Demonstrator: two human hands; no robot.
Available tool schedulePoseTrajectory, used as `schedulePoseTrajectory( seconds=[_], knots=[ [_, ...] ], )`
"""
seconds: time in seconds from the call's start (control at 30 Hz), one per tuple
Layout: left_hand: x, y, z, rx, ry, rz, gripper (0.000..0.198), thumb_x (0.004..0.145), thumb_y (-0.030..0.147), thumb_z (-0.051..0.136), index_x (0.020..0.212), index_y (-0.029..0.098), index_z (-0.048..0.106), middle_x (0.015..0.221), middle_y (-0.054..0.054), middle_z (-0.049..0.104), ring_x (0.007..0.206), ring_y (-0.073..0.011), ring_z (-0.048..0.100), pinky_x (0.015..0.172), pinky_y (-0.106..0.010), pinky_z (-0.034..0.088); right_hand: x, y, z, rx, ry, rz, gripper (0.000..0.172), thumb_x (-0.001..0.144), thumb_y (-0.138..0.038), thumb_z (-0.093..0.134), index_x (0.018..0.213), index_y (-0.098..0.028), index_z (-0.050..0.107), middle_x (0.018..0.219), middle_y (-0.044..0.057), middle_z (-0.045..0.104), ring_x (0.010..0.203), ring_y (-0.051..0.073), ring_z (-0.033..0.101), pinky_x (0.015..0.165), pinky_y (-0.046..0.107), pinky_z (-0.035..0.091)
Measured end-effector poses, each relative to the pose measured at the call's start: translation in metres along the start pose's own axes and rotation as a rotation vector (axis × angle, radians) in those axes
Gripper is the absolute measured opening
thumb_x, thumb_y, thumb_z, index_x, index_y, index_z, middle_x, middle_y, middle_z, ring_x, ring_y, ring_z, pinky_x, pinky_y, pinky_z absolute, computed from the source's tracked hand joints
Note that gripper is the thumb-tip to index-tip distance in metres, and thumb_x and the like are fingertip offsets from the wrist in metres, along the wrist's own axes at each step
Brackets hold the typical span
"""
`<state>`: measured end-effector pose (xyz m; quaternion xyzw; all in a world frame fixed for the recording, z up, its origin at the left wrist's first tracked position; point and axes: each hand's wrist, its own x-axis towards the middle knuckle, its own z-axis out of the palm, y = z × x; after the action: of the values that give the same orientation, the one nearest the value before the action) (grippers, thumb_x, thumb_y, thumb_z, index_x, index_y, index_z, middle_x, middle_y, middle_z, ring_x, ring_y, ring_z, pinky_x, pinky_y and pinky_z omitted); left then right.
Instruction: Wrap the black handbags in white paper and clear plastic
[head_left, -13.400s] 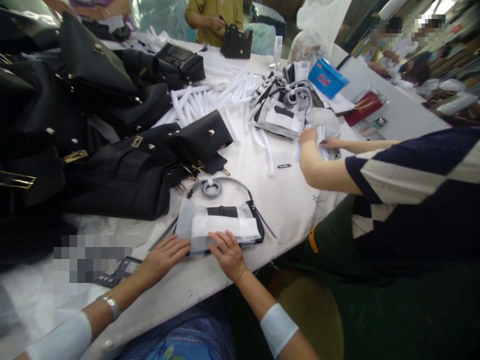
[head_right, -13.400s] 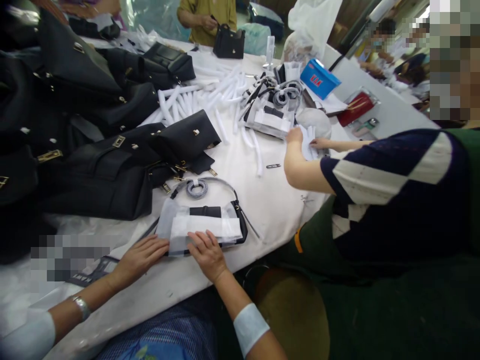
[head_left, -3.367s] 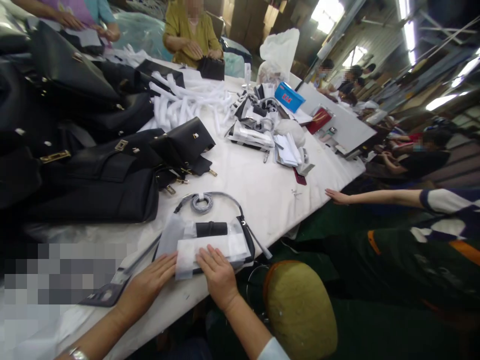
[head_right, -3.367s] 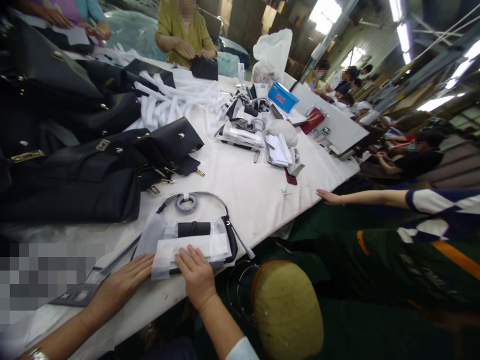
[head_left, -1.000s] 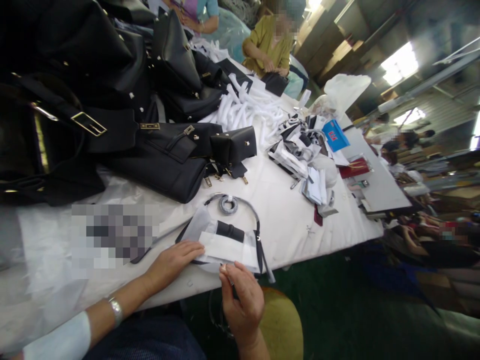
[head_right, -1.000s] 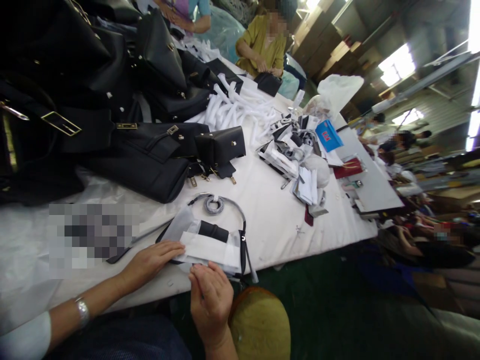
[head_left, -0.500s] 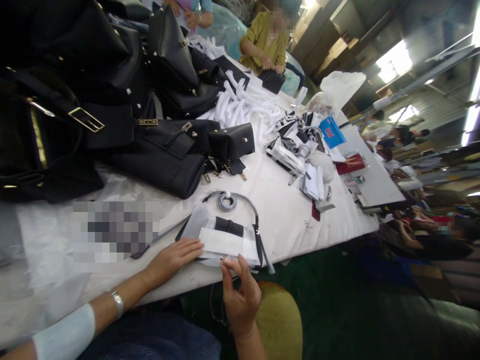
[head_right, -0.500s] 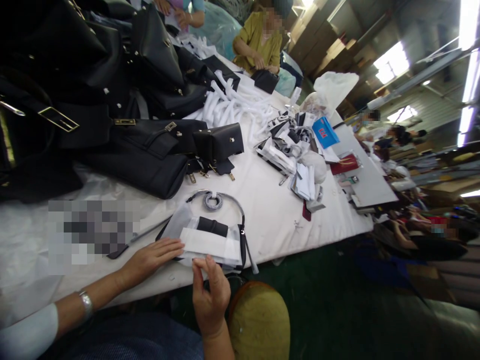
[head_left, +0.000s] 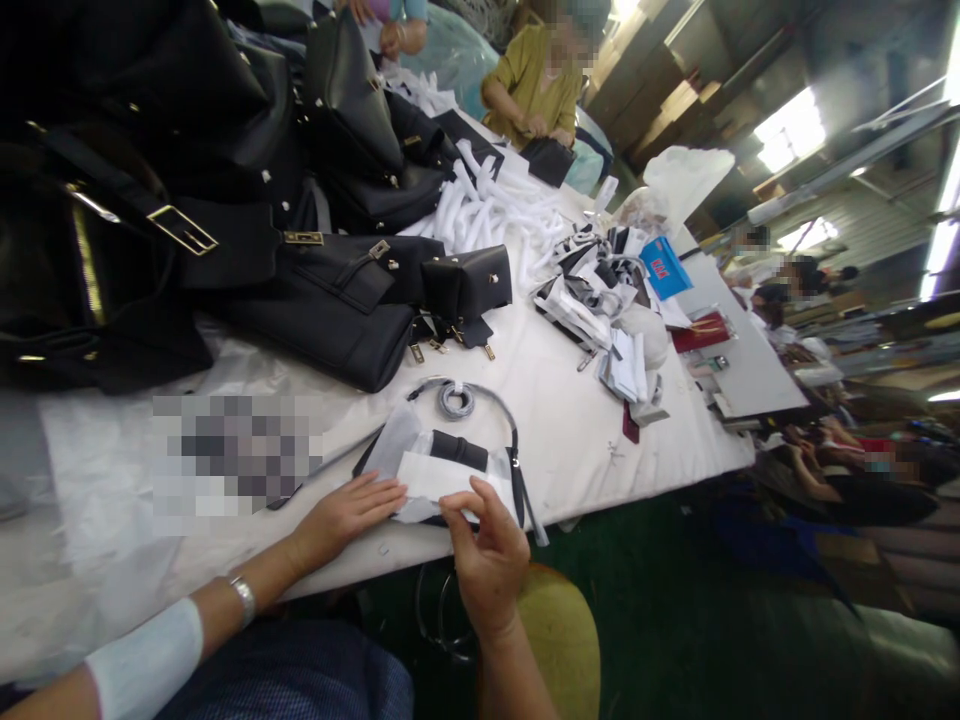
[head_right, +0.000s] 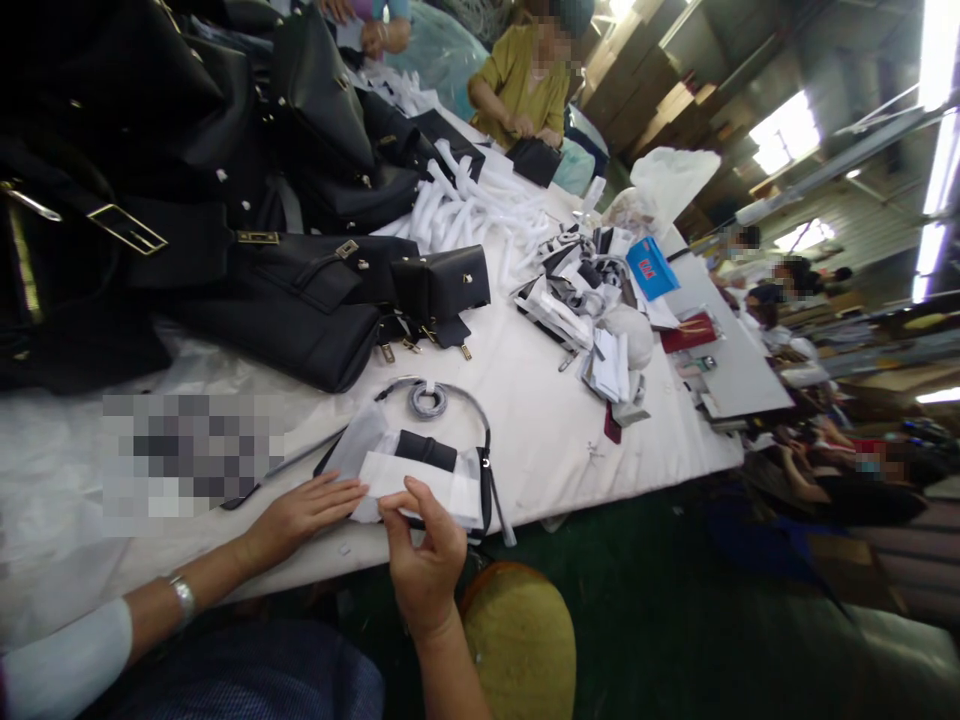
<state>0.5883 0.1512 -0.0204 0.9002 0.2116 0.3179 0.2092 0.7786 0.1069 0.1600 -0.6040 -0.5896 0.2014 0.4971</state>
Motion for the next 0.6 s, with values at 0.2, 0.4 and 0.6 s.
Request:
schedulePoseTrajectory(
  seconds=[0.2,0.4,0.6],
  knots=[
    [0.000,0.006,0.004,0.033,0.039,-0.042,0.040,0.103,0.011,0.035,0.139,0.020,0.050,0.137,-0.006,0.061,0.131,-0.0197,0.053,0.114,-0.046,0.040,0.046,0.017,0.012,0.075,0.002,0.172,0.033,0.086,-0.019,0.071,0.119,-0.023,0.066,0.088,0.000,0.074,0.082,0.016,0.070,0.086,0.035,0.058],
    [0.003,0.010,0.003,0.054,0.080,-0.048,0.035,0.104,0.013,0.034,0.130,0.020,0.058,0.133,-0.005,0.065,0.128,-0.0187,0.055,0.113,-0.044,0.040,0.083,0.055,0.040,0.178,-0.027,0.253,0.037,0.083,-0.023,0.070,0.120,-0.020,0.064,0.093,0.002,0.073,0.088,0.017,0.069,0.087,0.033,0.057],
    [0.005,0.013,0.001,0.071,0.139,-0.043,0.032,0.103,0.013,0.037,0.122,0.018,0.062,0.127,-0.004,0.069,0.126,-0.0173,0.057,0.115,-0.042,0.039,0.097,0.115,0.070,0.140,-0.113,0.342,0.046,0.082,-0.025,0.065,0.127,-0.019,0.058,0.098,0.003,0.071,0.090,0.017,0.069,0.091,0.034,0.055]
  ],
)
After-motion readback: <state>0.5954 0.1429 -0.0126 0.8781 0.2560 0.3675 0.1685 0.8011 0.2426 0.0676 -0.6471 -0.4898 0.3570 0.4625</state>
